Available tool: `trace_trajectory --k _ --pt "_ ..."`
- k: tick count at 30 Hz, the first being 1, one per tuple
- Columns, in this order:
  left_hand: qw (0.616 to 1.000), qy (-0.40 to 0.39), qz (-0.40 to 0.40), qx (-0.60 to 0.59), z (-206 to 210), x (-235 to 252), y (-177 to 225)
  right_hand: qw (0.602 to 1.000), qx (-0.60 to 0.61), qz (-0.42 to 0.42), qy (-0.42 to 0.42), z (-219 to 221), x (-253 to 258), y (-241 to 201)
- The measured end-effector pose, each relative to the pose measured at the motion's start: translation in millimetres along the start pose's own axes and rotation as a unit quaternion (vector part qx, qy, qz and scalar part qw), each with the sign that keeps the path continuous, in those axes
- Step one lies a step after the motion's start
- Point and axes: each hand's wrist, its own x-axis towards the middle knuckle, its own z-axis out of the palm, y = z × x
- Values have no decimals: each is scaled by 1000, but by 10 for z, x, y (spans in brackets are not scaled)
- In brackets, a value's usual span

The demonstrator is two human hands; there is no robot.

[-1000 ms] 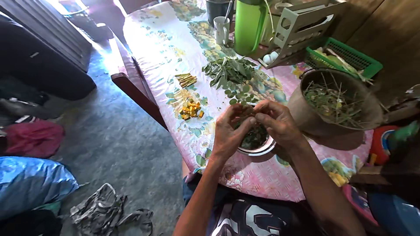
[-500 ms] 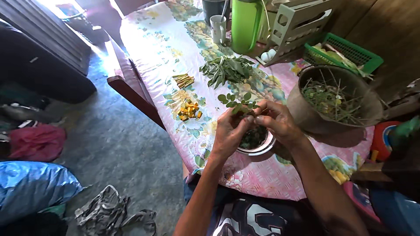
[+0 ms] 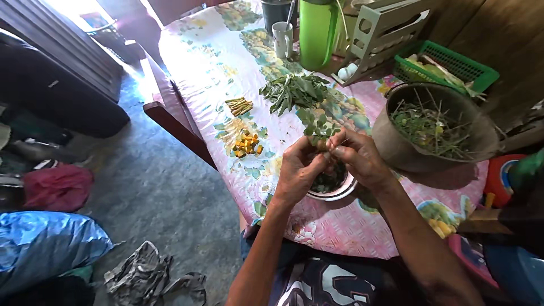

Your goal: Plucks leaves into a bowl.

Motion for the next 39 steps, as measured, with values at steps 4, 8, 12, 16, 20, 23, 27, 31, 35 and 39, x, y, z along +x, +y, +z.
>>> trace_trajectory --k 4,8,12,16,20,23,27,31,35,39 --pt "1000 13 -10 10 17 -1 -7 1000 -17 -3 22 -50 -27 -23" --pt "999 19 -21 17 -41 -12 -4 997 -6 -4 78 -249 -65 -125" --pt "999 16 -30 40 -55 -14 29 992 33 -27 119 -386 -83 -163" --pt "996 20 -45 76 -16 -18 46 987 86 1 132 -364 -95 -179" --pt "990 30 -76 119 -12 -14 63 983 117 27 140 -340 -96 -200" --pt "985 31 -106 131 -37 3 42 980 104 50 162 -315 -92 -248" --pt "984 36 -162 58 -76 1 46 982 86 42 163 -365 -95 -196" --pt "980 50 -193 11 -74 6 94 982 94 19 161 -385 -43 -141" --pt "979 45 -197 3 -70 4 102 985 87 10 147 -405 -48 -141" --pt "984 20 -175 20 -75 -21 104 987 71 7 141 -405 -61 -132"
